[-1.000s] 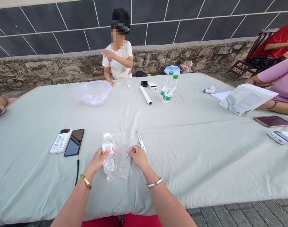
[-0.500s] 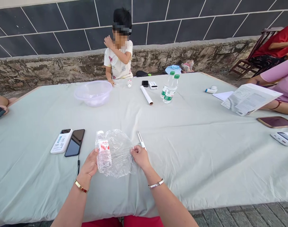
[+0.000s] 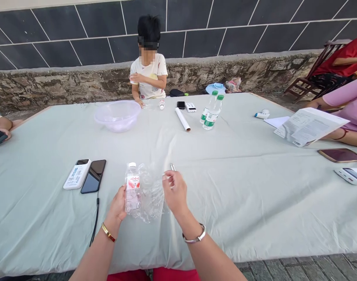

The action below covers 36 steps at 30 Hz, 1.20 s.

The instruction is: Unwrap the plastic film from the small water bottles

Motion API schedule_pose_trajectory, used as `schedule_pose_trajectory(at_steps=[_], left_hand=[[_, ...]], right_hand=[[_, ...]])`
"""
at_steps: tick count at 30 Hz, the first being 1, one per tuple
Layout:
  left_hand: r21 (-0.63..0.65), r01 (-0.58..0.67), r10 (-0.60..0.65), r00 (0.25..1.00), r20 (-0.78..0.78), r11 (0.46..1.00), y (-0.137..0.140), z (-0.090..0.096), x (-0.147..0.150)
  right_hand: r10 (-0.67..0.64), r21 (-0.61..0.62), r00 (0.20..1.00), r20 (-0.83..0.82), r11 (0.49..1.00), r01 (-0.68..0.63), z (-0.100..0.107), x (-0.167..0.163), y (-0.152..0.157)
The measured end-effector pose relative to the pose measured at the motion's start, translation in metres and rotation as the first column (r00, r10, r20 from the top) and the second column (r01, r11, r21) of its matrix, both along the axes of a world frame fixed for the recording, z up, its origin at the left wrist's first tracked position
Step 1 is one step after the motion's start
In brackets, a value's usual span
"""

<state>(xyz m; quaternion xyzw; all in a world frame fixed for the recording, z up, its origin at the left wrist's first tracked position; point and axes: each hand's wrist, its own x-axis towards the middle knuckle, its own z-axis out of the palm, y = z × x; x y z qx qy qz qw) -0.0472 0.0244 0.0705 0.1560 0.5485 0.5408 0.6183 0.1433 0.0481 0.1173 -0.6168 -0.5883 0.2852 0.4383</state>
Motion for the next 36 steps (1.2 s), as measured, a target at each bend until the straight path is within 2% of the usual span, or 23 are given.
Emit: schedule_pose_trajectory(at_steps=[1,3,6,8,10,12,15,17,20,23,27,29,30,34,36], left_hand=[[-0.007,0.000,0.000,0.999,0.041,1.000,0.000,0.000,0.004],[0.009,0.000,-0.001,0.991,0.133,1.000,-0.002,0.001,0.012],[0.034,0.035,-0.040,0.989,0.141,0.999,-0.004,0.001,0.017],[0.040,0.067,-0.068,0.997,0.032,0.997,-0.004,0.000,0.016],[0.080,0.101,-0.086,0.980,-0.178,0.992,-0.003,0.000,0.012],[0.123,0.169,-0.096,0.885,-0.455,0.978,-0.001,-0.001,0.007],[0.124,0.210,-0.034,0.617,-0.786,0.970,0.003,-0.003,0.004],[0.113,0.172,0.015,0.487,-0.873,0.979,0.003,-0.004,0.005],[0.073,0.123,0.015,0.416,-0.909,0.990,0.005,-0.002,0.007],[-0.016,0.154,-0.072,0.369,-0.927,0.988,0.011,0.007,0.006],[-0.163,0.178,-0.214,0.320,-0.923,0.970,0.020,0.019,-0.001],[-0.163,0.171,-0.213,0.338,-0.917,0.972,0.020,0.020,-0.004],[-0.128,0.158,-0.181,0.391,-0.902,0.979,0.020,0.019,-0.006],[0.021,0.041,-0.016,0.719,-0.694,0.999,0.015,0.005,-0.018],[0.016,-0.004,0.013,0.798,-0.602,1.000,0.012,-0.004,-0.025]], right_hand=[[0.110,-0.064,0.994,-0.022,0.992,-0.111,0.000,-0.010,-0.003],[0.299,-0.190,0.954,-0.035,0.935,-0.300,-0.005,-0.029,-0.007],[0.455,-0.287,0.887,-0.079,0.842,-0.457,-0.016,-0.045,-0.005],[0.509,-0.303,0.841,-0.185,0.784,-0.541,-0.023,-0.047,-0.002],[0.479,-0.331,0.820,-0.314,0.754,-0.567,-0.029,-0.047,0.002],[0.389,-0.365,0.811,-0.437,0.747,-0.556,-0.035,-0.048,0.004],[0.282,-0.368,0.813,-0.509,0.782,-0.502,-0.043,-0.053,0.005],[0.266,-0.382,0.874,-0.407,0.820,-0.427,-0.045,-0.057,0.006],[0.290,-0.413,0.952,-0.097,0.859,-0.304,-0.040,-0.061,0.005],[0.323,-0.408,0.935,0.147,0.881,-0.240,-0.030,-0.066,0.000],[0.399,-0.404,0.879,0.260,0.872,-0.276,-0.021,-0.071,-0.010],[0.433,-0.422,0.862,0.263,0.855,-0.300,-0.018,-0.072,-0.014],[0.441,-0.428,0.859,0.261,0.850,-0.306,-0.017,-0.073,-0.015],[0.448,-0.448,0.867,0.219,0.835,-0.319,-0.016,-0.070,-0.014],[0.458,-0.467,0.871,0.178,0.818,-0.335,-0.017,-0.067,-0.011]])
